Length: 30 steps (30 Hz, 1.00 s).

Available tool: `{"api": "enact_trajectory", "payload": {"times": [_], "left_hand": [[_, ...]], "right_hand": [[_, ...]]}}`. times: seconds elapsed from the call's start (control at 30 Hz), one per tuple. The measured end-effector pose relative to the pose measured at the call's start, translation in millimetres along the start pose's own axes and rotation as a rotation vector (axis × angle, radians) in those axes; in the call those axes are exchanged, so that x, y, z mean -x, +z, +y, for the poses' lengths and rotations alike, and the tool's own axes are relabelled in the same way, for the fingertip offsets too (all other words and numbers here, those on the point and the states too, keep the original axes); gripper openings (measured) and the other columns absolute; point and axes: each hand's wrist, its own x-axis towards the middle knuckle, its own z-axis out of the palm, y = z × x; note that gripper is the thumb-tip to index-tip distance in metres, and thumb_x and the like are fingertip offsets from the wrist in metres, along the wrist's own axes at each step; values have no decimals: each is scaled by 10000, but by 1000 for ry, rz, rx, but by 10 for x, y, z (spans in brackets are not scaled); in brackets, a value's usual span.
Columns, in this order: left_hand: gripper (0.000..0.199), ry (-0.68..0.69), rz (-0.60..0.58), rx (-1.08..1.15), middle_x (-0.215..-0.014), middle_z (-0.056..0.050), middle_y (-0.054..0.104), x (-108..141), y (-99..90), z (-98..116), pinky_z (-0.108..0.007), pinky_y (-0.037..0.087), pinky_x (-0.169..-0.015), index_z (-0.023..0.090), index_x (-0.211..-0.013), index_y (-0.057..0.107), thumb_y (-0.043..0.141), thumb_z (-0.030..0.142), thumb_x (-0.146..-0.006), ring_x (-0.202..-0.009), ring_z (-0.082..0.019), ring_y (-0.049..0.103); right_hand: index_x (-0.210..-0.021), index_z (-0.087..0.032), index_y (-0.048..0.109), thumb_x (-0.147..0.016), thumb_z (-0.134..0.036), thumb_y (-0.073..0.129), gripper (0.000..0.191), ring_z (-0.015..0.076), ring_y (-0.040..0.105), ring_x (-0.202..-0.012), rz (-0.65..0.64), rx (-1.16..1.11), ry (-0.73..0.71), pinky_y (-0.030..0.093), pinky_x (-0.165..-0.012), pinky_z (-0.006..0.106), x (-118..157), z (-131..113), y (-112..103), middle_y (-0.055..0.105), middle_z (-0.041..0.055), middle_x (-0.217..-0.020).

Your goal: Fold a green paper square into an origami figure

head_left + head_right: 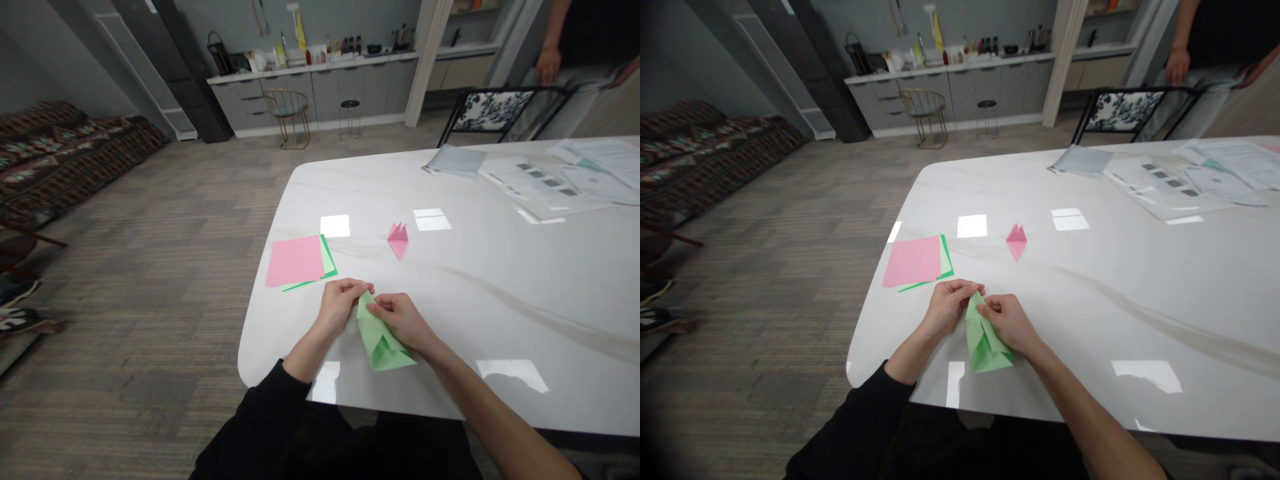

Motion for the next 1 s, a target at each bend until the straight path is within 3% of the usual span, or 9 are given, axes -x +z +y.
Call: {"api": "enact_trajectory", "payload": {"times": [0.27, 0.43, 0.6, 1.0], "left_hand": [[198, 59, 38, -16, -734, -78, 727, -15, -8, -9, -277, 486, -688, 124, -699, 741, 807, 309, -676, -696, -159, 644], [248, 37, 10, -60, -761, -84, 735, -12, -7, -13, -290, 483, -678, 125, -743, 751, 831, 339, -645, -691, -171, 644], [272, 20, -34, -85, -668, -46, 702, 7, 11, 1, -258, 442, -620, 125, -749, 745, 843, 349, -631, -598, -121, 588], [251, 4, -27, -103, -646, -48, 694, 12, 11, -11, -236, 399, -569, 115, -712, 724, 844, 316, -623, -565, -109, 563]], "right_hand": [[-678, -166, 613, -814, -400, 640, 273, 115, 458, -530, -15, 10, 11, 324, -500, 245, 6, -4, 18, 564, -19, -604], [-735, -173, 629, -807, -434, 649, 271, 146, 529, -606, 56, -35, -45, 391, -561, 265, -14, -12, 29, 633, 9, -686], [-779, -162, 663, -788, -432, 681, 271, 153, 553, -631, 133, -86, -50, 413, -590, 274, -37, 1, -5, 665, 29, -716], [-698, -171, 621, -786, -449, 680, 297, 145, 535, -605, 156, -51, -55, 402, -566, 268, -28, -13, -4, 643, 22, -679]]}}
